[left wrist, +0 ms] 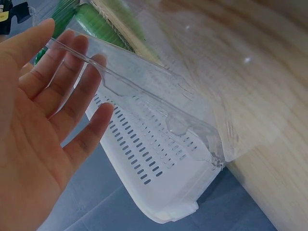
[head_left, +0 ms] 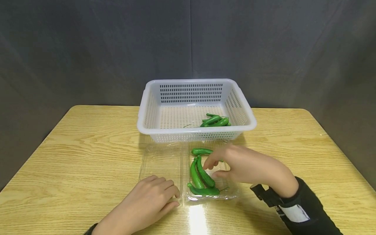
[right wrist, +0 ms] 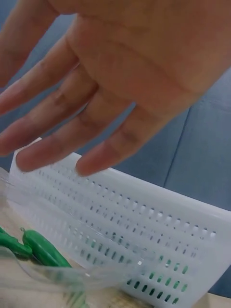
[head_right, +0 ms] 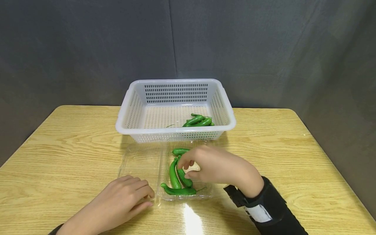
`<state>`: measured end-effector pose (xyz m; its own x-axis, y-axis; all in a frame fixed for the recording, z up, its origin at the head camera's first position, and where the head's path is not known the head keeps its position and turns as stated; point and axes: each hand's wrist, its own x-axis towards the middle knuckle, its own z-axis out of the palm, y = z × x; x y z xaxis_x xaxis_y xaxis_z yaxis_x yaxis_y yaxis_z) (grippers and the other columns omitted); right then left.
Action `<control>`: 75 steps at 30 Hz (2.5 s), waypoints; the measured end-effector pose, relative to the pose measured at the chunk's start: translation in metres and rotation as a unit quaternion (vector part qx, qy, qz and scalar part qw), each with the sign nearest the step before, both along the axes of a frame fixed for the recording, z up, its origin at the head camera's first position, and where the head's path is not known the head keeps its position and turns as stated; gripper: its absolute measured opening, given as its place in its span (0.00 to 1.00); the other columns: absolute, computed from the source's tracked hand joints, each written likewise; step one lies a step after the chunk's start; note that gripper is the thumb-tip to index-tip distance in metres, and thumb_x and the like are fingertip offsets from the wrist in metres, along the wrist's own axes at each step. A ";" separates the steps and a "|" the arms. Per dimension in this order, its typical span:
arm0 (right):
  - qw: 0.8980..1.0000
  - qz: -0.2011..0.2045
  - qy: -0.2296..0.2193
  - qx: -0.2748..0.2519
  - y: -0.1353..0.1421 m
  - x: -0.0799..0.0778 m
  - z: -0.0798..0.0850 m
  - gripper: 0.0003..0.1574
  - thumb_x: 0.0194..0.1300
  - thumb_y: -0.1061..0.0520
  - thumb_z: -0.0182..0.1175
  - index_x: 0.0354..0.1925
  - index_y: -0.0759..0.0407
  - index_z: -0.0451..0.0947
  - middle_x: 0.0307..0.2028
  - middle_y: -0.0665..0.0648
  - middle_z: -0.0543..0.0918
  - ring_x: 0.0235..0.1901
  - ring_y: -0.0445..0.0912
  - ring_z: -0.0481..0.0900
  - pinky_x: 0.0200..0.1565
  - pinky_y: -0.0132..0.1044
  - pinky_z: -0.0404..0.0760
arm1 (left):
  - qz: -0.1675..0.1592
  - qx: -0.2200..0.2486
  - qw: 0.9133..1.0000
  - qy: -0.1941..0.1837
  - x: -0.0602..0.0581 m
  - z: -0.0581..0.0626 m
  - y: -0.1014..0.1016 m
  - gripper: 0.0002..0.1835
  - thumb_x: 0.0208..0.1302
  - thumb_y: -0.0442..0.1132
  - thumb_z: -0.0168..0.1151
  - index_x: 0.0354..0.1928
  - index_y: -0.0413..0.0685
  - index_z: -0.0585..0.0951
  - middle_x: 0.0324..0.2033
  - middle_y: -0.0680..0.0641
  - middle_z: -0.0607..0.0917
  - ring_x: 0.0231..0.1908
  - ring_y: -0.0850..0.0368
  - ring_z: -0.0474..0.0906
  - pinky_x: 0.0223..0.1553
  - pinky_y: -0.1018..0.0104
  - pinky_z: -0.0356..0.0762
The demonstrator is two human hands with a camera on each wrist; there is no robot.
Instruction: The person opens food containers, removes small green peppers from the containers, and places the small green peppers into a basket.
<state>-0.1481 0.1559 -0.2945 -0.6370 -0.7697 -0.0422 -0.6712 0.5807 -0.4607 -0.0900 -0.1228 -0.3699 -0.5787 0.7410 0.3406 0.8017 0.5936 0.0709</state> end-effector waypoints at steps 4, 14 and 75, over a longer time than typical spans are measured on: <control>1.000 0.009 -0.007 0.007 -0.003 0.006 0.003 0.12 0.62 0.59 0.69 0.45 0.51 0.85 0.41 0.43 0.85 0.45 0.39 0.81 0.48 0.39 0.81 | -0.001 0.000 1.000 -0.005 0.000 0.000 0.000 0.06 0.63 0.47 0.67 0.35 0.55 0.83 0.30 0.61 0.81 0.29 0.64 0.74 0.36 0.68 0.73; 0.999 0.037 0.010 0.016 -0.014 0.021 0.006 0.15 0.60 0.57 0.71 0.46 0.49 0.84 0.40 0.38 0.83 0.41 0.35 0.80 0.46 0.34 0.80 | -0.005 -0.003 1.000 -0.009 0.000 0.001 0.000 0.07 0.64 0.48 0.67 0.36 0.56 0.83 0.31 0.61 0.81 0.30 0.65 0.75 0.36 0.68 0.74; 0.996 0.004 -0.022 0.089 -0.029 0.014 -0.022 0.15 0.55 0.65 0.71 0.37 0.49 0.80 0.28 0.39 0.79 0.29 0.33 0.75 0.35 0.33 0.77 | 0.002 -0.009 1.000 -0.009 0.001 0.001 0.000 0.07 0.64 0.49 0.67 0.35 0.55 0.83 0.30 0.60 0.81 0.30 0.64 0.75 0.37 0.67 0.75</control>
